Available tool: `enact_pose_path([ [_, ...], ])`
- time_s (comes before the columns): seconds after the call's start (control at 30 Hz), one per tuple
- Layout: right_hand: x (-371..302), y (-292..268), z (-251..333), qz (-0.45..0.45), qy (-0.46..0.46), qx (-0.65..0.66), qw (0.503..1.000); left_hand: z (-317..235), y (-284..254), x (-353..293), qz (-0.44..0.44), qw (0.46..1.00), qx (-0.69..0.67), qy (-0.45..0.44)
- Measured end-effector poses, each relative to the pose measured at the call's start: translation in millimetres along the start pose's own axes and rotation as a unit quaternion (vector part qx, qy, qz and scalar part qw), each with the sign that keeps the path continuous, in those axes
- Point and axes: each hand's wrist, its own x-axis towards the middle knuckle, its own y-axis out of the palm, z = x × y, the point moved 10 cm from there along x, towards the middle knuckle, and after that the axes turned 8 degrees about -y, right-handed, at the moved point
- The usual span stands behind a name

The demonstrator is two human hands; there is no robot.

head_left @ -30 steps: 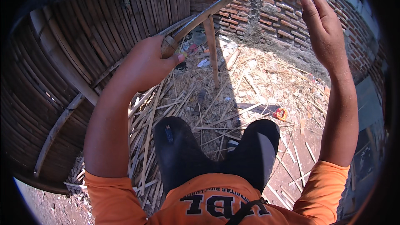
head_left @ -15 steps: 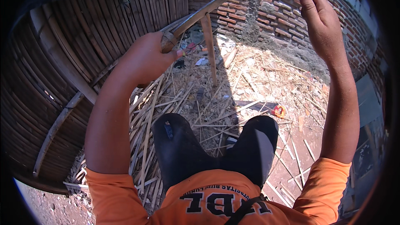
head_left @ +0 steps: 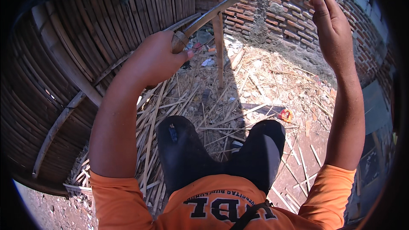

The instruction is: The person uses a curved blade and a hammer to split a length of bamboo into thin strips, then shaves the surface of the strips by hand with a blade while sitting on the ground.

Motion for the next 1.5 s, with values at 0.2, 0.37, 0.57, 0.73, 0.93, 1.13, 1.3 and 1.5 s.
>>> enact_pose_path([
  [0.2,-24.5,57.6,21.3,0.180,0.029,-0.074,0.981,2.5,-2.2,1.8,-0.011,1.000,0.010,-0.009],
  [0.37,6.3,0.9,2.5,0.023,-0.025,-0.012,0.999,0.3,-0.9,0.0,-0.011,1.000,0.007,0.017],
  [0.57,-30.0,53.5,7.2,0.163,-0.012,-0.065,0.984,-9.6,-0.9,-7.0,0.008,1.000,0.008,0.011],
  [0.73,-17.4,39.0,11.9,0.101,-0.001,-0.012,0.995,10.2,-1.9,0.5,-0.018,1.000,0.025,-0.008],
  [0.93,2.0,-2.6,10.2,-0.034,-0.019,0.067,0.997,1.6,4.5,-0.5,0.025,0.999,0.016,-0.015],
  [1.13,-40.7,66.6,5.7,0.170,0.073,0.016,0.983,5.0,14.3,0.1,0.010,1.000,0.007,-0.013],
  [1.3,-11.2,13.7,6.2,0.028,0.017,0.043,0.999,6.4,17.6,2.3,0.028,0.999,0.005,-0.019],
  [1.5,-53.4,86.4,-7.9,0.182,0.068,-0.016,0.981,7.2,19.7,2.3,0.021,0.999,0.025,-0.025],
])
